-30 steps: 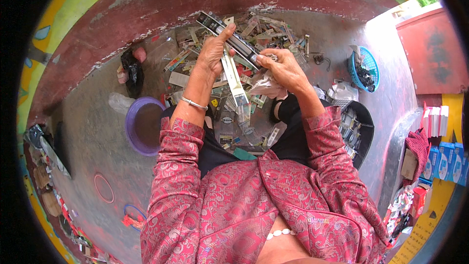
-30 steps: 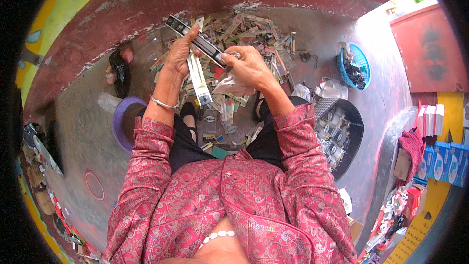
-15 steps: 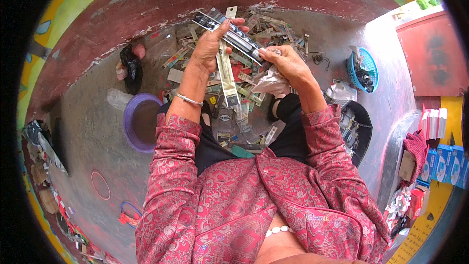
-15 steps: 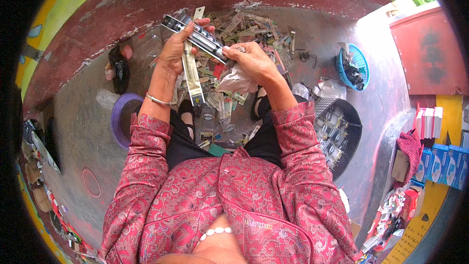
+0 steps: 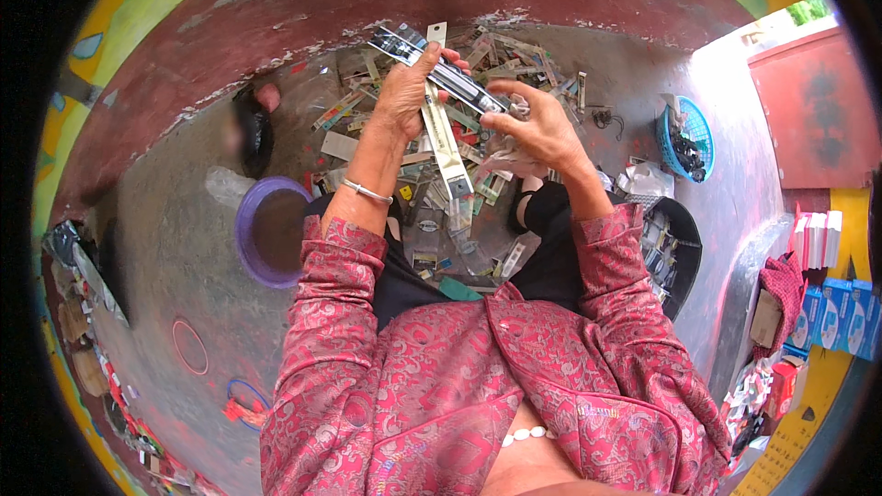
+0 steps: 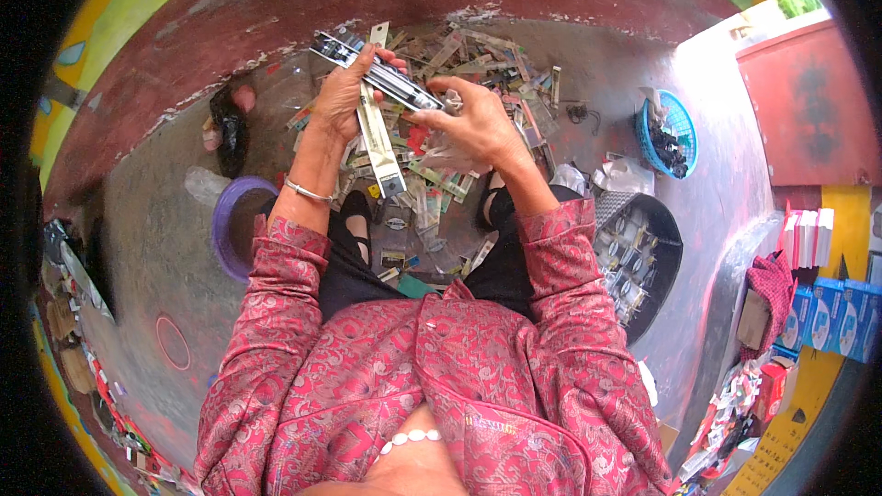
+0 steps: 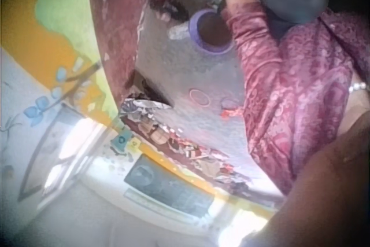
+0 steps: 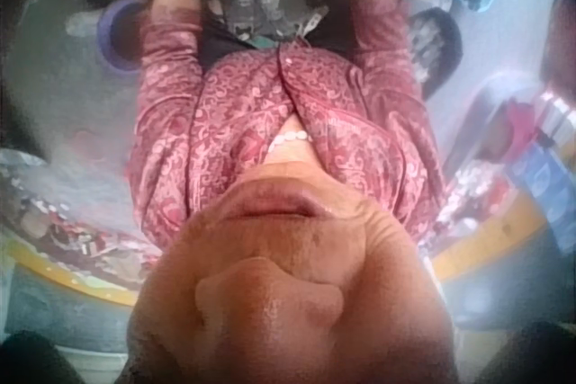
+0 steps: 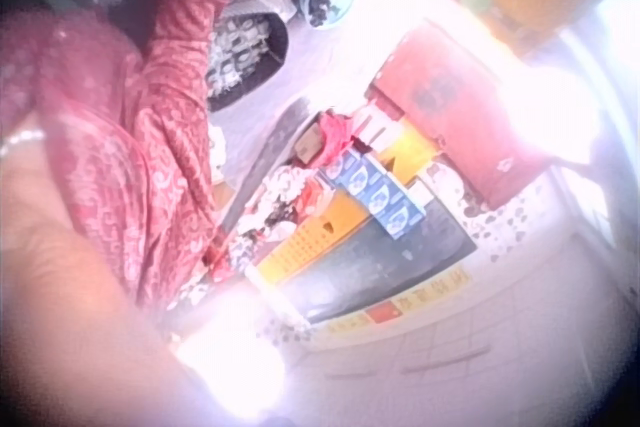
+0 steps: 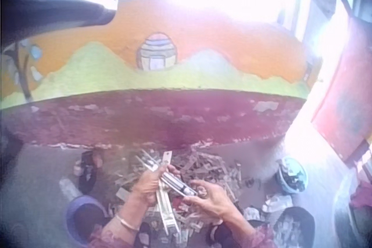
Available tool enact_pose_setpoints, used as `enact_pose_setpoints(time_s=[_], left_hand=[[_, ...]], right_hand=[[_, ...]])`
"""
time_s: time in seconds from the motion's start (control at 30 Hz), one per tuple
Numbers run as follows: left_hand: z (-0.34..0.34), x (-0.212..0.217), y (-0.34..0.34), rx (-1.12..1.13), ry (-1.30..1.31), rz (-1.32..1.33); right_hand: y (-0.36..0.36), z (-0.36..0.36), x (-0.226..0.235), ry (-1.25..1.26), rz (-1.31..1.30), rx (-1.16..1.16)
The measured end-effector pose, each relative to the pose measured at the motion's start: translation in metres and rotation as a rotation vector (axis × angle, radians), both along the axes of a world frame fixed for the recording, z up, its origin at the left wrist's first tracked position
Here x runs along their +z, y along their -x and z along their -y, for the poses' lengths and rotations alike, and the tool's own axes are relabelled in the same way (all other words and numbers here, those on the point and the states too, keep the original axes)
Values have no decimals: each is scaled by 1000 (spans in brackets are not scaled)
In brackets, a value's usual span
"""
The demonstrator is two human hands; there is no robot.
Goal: The person wipes packaged pens with a cloth by hand and places them into a plastic bag before moving them into a large bin.
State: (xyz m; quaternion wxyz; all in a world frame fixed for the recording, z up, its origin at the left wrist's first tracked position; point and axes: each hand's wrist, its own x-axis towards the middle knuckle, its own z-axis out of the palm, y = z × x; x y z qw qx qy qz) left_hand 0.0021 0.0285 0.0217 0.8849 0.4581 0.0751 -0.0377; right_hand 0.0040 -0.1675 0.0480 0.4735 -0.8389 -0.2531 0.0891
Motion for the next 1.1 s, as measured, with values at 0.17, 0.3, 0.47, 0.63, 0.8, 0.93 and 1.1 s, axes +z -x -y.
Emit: enact_pose_setpoints(time_s=[0.17,0.3,0.47,0.63,0.8,0.93,1.1], left_hand=[[2,-4,1,43,27,-84],[1,8,6,-71,25,-21],[6,8,8,-77,-90,-8],[9,14,9,-48,-38,-114],[15,5,3,0,-86,-194],[13,3,2,-17,-47,-117],[6,6,5,-55,59,-80]], right_hand=[[12,-5,2,263,505,-66],[10,-5,-3,175,486,-144],[3,-2,4,15,84,-168],[0,1,-4,-101,-9,-222],[3,-1,0,-67,38,-272],[0,-1,-4,-176,-61,-275],[-5,6,-2,-291,-319,-286]])
